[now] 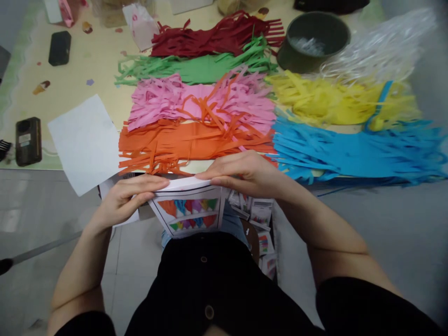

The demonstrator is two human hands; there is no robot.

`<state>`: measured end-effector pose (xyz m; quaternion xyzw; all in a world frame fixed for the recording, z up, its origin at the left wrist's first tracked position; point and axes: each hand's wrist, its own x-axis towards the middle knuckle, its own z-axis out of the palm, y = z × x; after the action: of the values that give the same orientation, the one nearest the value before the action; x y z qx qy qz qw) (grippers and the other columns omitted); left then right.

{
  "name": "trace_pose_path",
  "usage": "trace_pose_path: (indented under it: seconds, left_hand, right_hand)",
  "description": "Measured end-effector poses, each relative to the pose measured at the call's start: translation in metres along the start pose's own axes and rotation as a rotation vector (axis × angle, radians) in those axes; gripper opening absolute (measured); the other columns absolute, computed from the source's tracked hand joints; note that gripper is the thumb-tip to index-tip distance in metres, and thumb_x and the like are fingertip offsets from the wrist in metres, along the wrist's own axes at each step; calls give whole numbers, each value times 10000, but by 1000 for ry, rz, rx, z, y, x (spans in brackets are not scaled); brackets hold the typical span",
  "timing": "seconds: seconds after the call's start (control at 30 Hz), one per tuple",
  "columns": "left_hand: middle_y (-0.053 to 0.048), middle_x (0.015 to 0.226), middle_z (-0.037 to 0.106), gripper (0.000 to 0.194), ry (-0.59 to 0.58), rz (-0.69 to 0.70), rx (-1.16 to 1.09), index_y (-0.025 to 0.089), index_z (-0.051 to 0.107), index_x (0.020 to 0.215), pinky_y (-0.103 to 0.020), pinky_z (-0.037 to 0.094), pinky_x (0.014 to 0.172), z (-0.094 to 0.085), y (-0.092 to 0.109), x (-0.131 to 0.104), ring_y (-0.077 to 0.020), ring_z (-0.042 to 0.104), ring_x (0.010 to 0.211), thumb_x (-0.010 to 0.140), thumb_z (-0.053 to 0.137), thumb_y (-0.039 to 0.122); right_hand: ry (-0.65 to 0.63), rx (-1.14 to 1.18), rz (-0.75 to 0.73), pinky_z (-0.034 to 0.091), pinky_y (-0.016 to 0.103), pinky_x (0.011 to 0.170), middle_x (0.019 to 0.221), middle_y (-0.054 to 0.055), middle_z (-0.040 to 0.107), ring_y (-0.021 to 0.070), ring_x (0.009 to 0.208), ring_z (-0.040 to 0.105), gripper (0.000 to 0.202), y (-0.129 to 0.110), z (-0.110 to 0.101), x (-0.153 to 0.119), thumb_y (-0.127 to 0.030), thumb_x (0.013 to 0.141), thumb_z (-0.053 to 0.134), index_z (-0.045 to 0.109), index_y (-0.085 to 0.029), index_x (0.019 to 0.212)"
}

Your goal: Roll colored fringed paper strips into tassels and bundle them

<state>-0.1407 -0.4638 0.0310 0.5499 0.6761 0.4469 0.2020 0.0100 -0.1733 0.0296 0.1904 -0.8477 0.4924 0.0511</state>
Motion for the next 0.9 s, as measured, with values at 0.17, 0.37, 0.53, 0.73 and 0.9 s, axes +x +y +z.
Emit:
trace_pose_path:
  seconds: [0.17,0.37,0.53,0.73,0.9]
  left_hand:
    - [-58,1138,786,391,145,45,73,304,737,1255,-289,605,928,12,1,-3,-190,748,1051,918,667,119]
    - [-42,992,805,191,345,-3,215,243,817,1016,-260,607,843,29,16,11,-164,759,888,839,789,177]
    - [-38,912,798,110,467,-36,263,202,815,933,-198,605,791,18,22,-4,-130,754,825,849,770,148]
    - [-44,934,793,190,524,-95,283,214,807,1023,-182,605,779,-12,10,-66,-121,751,813,843,782,158]
    - [-43,908,799,162,549,-251,217,236,821,989,-183,607,719,-32,-8,-125,-134,756,784,858,761,164]
  right_hand:
    - [90,-56,-44,570,191,828,1067,67,801,129,941,760,255,1,10,1,-284,943,700,773,-185,1165]
    - [192,-51,-35,593,215,823,1010,57,808,138,918,765,196,-1,31,25,-198,948,661,797,-187,1089]
    - [185,-30,-67,600,222,822,981,55,804,139,883,758,171,-7,50,59,-199,909,719,806,-186,1056]
    - [126,33,-135,599,217,777,945,48,802,137,852,756,152,-9,103,107,-240,940,688,814,-208,1017]
    - [-256,26,-130,584,240,811,981,63,808,154,894,762,279,5,123,166,-339,1012,574,800,-179,1045]
